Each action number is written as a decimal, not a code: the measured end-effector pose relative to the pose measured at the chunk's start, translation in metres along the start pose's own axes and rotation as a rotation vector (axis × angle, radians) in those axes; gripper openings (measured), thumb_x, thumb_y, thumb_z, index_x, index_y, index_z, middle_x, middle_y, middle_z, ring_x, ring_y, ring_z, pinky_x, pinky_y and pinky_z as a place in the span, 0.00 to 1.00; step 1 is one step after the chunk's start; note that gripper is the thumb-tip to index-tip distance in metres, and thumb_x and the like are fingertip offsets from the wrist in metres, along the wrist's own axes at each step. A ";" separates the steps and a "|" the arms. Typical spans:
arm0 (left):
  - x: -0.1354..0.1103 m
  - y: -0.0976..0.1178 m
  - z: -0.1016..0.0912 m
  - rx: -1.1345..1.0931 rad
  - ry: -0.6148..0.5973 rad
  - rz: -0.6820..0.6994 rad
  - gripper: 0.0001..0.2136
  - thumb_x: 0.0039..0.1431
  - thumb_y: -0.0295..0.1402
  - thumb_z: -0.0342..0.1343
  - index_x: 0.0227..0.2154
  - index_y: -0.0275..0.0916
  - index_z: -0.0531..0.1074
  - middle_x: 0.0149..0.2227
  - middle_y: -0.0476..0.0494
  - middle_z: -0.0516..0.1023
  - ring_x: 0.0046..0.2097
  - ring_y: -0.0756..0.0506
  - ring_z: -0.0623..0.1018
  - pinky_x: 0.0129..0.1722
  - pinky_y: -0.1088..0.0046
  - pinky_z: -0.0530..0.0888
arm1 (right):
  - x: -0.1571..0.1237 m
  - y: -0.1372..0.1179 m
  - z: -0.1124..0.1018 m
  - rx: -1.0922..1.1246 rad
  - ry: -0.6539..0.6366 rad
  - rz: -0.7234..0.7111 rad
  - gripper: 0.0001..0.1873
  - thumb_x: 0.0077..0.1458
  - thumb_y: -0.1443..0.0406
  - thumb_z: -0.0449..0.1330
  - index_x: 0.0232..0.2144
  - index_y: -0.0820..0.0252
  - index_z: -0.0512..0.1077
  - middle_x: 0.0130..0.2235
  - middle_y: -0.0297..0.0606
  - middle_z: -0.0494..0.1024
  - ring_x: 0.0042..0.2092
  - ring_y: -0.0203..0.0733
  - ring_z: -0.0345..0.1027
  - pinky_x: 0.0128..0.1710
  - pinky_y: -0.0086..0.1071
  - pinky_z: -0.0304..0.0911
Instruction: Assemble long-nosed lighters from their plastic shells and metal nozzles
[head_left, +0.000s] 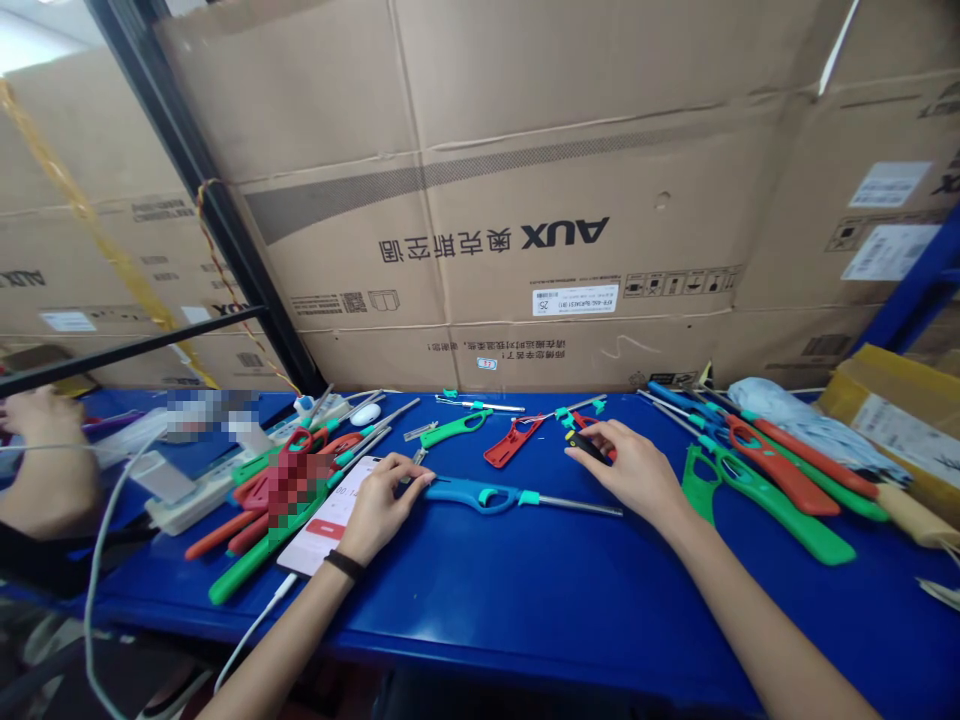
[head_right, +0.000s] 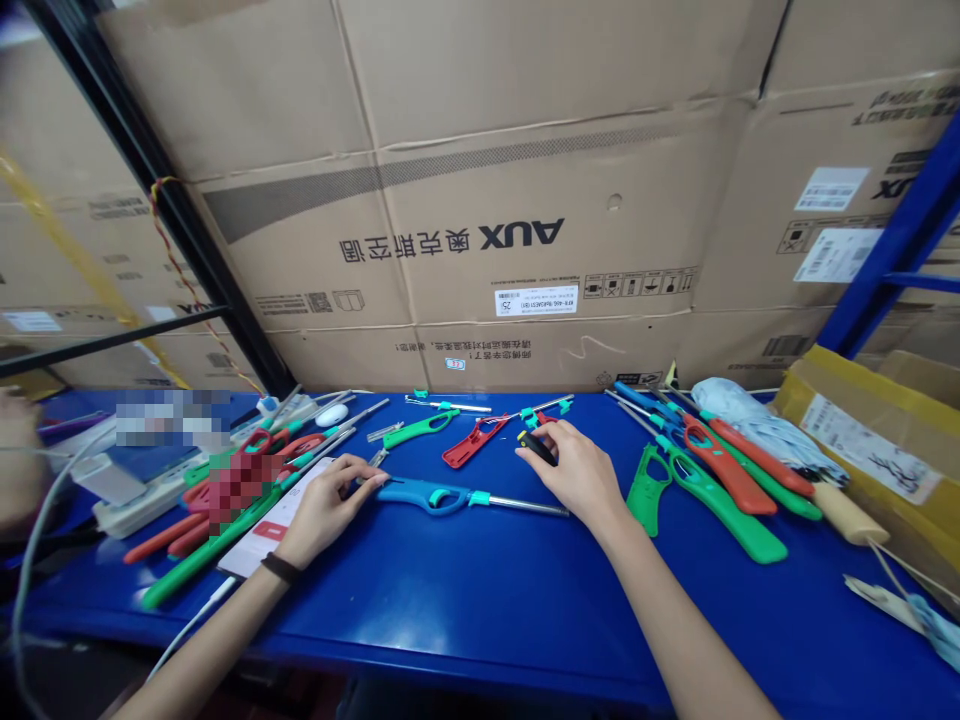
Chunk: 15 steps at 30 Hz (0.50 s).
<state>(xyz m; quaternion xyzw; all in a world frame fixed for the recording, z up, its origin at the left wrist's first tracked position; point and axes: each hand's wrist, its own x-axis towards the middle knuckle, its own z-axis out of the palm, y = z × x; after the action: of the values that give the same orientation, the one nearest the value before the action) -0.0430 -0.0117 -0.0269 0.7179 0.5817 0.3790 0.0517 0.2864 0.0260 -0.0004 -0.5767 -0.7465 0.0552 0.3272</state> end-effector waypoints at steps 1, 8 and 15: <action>0.000 0.000 0.001 -0.001 0.001 0.000 0.17 0.57 0.47 0.52 0.29 0.40 0.77 0.31 0.45 0.75 0.28 0.47 0.72 0.27 0.72 0.68 | 0.000 0.000 0.000 -0.001 0.003 -0.006 0.16 0.52 0.51 0.58 0.35 0.54 0.73 0.34 0.35 0.76 0.32 0.42 0.72 0.25 0.31 0.60; 0.002 0.003 0.001 -0.034 -0.037 0.033 0.14 0.58 0.44 0.51 0.29 0.40 0.75 0.34 0.44 0.78 0.36 0.44 0.76 0.35 0.70 0.72 | 0.000 -0.001 -0.001 -0.001 0.007 -0.015 0.14 0.51 0.52 0.58 0.35 0.53 0.73 0.34 0.34 0.76 0.32 0.41 0.72 0.25 0.30 0.61; 0.000 0.000 0.001 -0.041 -0.045 0.009 0.13 0.58 0.44 0.51 0.30 0.40 0.75 0.32 0.45 0.80 0.35 0.44 0.78 0.36 0.70 0.73 | 0.000 -0.001 0.000 -0.004 -0.018 -0.014 0.14 0.52 0.51 0.59 0.35 0.53 0.73 0.35 0.33 0.76 0.33 0.42 0.72 0.26 0.31 0.62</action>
<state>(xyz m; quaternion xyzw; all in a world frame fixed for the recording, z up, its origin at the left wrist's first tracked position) -0.0424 -0.0113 -0.0278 0.7276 0.5694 0.3747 0.0779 0.2852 0.0255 0.0001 -0.5716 -0.7535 0.0567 0.3198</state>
